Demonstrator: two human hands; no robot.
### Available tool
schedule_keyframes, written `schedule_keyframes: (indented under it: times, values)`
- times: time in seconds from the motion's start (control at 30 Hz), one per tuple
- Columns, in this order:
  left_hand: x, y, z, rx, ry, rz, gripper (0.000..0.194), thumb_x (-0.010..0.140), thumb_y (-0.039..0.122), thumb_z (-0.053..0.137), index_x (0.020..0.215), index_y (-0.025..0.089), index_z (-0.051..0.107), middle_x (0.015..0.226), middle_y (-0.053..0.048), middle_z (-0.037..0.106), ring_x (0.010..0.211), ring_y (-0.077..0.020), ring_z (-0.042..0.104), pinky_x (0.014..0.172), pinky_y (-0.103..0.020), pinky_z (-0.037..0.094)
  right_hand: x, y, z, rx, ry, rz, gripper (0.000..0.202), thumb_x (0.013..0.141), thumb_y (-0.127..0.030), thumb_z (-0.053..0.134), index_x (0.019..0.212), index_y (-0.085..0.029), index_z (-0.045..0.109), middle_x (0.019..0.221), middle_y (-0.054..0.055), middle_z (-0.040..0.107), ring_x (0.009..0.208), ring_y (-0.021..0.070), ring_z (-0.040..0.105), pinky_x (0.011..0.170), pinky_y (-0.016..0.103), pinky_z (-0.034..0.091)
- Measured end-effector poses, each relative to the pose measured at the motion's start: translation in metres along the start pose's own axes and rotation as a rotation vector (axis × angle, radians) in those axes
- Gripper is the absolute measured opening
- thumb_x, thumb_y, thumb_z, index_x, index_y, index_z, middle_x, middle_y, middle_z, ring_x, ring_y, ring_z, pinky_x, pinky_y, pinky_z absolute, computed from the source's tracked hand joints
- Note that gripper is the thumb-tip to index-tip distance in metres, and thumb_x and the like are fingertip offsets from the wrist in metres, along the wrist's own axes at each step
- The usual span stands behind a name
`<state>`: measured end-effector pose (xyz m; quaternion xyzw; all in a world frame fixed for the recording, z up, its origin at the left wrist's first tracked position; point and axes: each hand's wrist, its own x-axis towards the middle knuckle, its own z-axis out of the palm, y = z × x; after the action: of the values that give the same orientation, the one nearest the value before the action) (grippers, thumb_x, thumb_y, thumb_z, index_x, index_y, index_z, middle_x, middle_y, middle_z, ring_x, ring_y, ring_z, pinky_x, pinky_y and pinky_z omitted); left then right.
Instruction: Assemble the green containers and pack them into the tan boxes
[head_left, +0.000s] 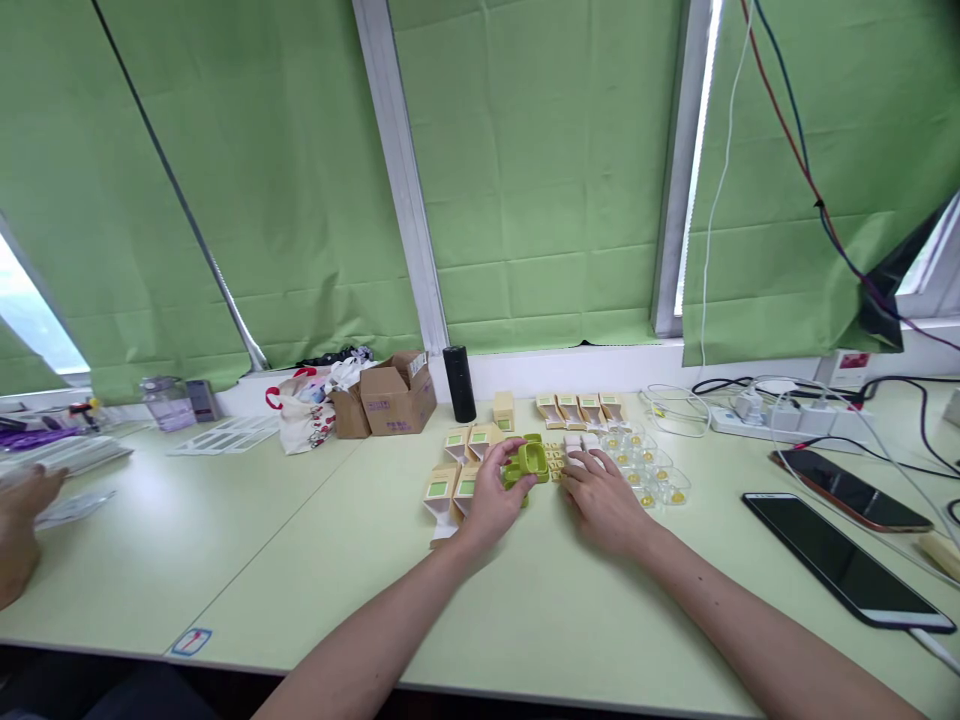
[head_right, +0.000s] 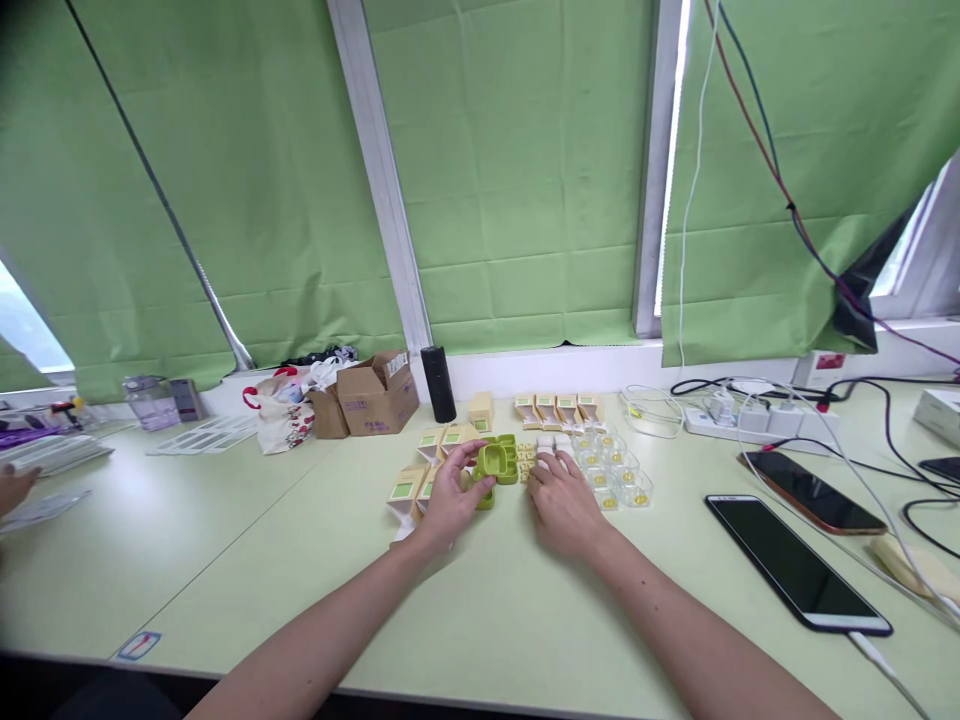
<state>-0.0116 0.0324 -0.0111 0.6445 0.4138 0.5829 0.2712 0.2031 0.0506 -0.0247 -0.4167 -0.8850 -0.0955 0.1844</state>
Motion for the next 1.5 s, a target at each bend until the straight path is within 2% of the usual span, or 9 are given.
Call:
schedule_keyframes:
  times: [0.27,0.53,0.67,0.83,0.93,1.07,1.13,1.27,1.5]
  values:
    - [-0.002,0.000,0.000,-0.008,-0.011,-0.004,0.046,0.084,0.020,0.078,0.129,0.026,0.068,0.135,-0.009,0.065,0.128,-0.0271,0.060,0.117,-0.047,0.043,0.001,0.002,0.007,-0.050,-0.033,-0.040,0.032,0.079,-0.008,0.062,0.106,-0.014,0.079,0.126,0.018,0.074,0.144,0.0366,0.045,0.129,0.055,0.018]
    - [-0.001,-0.001,-0.001,0.010,0.000,0.036,0.046,0.084,0.020,0.077,0.129,0.025,0.068,0.133,-0.009,0.067,0.128,-0.0262,0.062,0.117,-0.048,0.046,0.003,0.003,0.013,-0.087,0.094,-0.079,0.035,0.076,0.001,0.063,0.102,-0.016,0.080,0.114,0.017,0.078,0.137,0.0375,0.054,0.125,0.056,0.027]
    - [0.001,-0.004,0.000,-0.038,0.018,0.032,0.045,0.084,0.022,0.079,0.127,0.024,0.067,0.134,-0.010,0.068,0.128,-0.0266,0.063,0.114,-0.046,0.047,0.005,0.005,0.008,-0.016,0.210,-0.060,0.041,0.078,0.004,0.061,0.106,-0.020,0.080,0.117,0.012,0.080,0.131,0.0335,0.059,0.121,0.053,0.032]
    - [0.002,-0.009,0.000,-0.135,-0.001,-0.028,0.049,0.085,0.027,0.081,0.131,0.026,0.065,0.135,-0.010,0.071,0.128,-0.0269,0.065,0.110,-0.046,0.050,0.004,0.007,0.005,0.253,0.500,-0.030,0.032,0.093,-0.002,0.052,0.092,-0.022,0.077,0.099,0.007,0.083,0.092,0.0240,0.072,0.099,0.045,0.046]
    - [0.003,-0.008,0.001,-0.156,0.004,-0.033,0.050,0.082,0.027,0.083,0.130,0.024,0.065,0.134,-0.011,0.071,0.127,-0.0274,0.065,0.111,-0.047,0.050,0.003,0.003,0.005,0.474,0.581,0.031,0.026,0.095,-0.009,0.053,0.086,-0.023,0.073,0.090,0.005,0.081,0.085,0.0234,0.071,0.090,0.043,0.050]
    - [0.003,-0.005,0.002,-0.173,0.000,-0.040,0.050,0.082,0.027,0.083,0.128,0.024,0.065,0.132,-0.012,0.072,0.126,-0.0281,0.066,0.107,-0.047,0.052,0.002,-0.006,0.002,0.821,0.563,0.201,0.012,0.093,-0.024,0.061,0.090,-0.024,0.072,0.091,0.005,0.079,0.087,0.0252,0.072,0.081,0.040,0.055]
    - [0.003,-0.004,0.002,-0.161,0.000,-0.041,0.049,0.082,0.025,0.083,0.128,0.024,0.066,0.131,-0.012,0.072,0.127,-0.0288,0.066,0.108,-0.048,0.052,0.003,-0.010,0.000,1.010,0.545,0.243,0.011,0.093,-0.031,0.064,0.095,-0.024,0.073,0.094,0.006,0.077,0.089,0.0244,0.071,0.081,0.039,0.057]
    - [0.003,-0.005,0.002,-0.122,0.001,-0.044,0.046,0.083,0.022,0.081,0.127,0.025,0.066,0.131,-0.010,0.072,0.128,-0.0285,0.065,0.112,-0.050,0.049,0.006,-0.013,-0.005,1.289,0.539,0.298,0.026,0.088,-0.045,0.073,0.103,-0.024,0.078,0.103,0.008,0.078,0.092,0.0242,0.070,0.080,0.039,0.060]
    - [-0.002,-0.005,0.002,-0.053,-0.023,-0.021,0.047,0.083,0.021,0.080,0.128,0.024,0.068,0.135,-0.011,0.068,0.127,-0.0276,0.063,0.112,-0.048,0.049,0.007,-0.011,-0.011,1.512,0.465,0.437,0.043,0.075,-0.058,0.088,0.099,-0.022,0.082,0.088,0.005,0.077,0.068,0.0172,0.064,0.068,0.035,0.058]
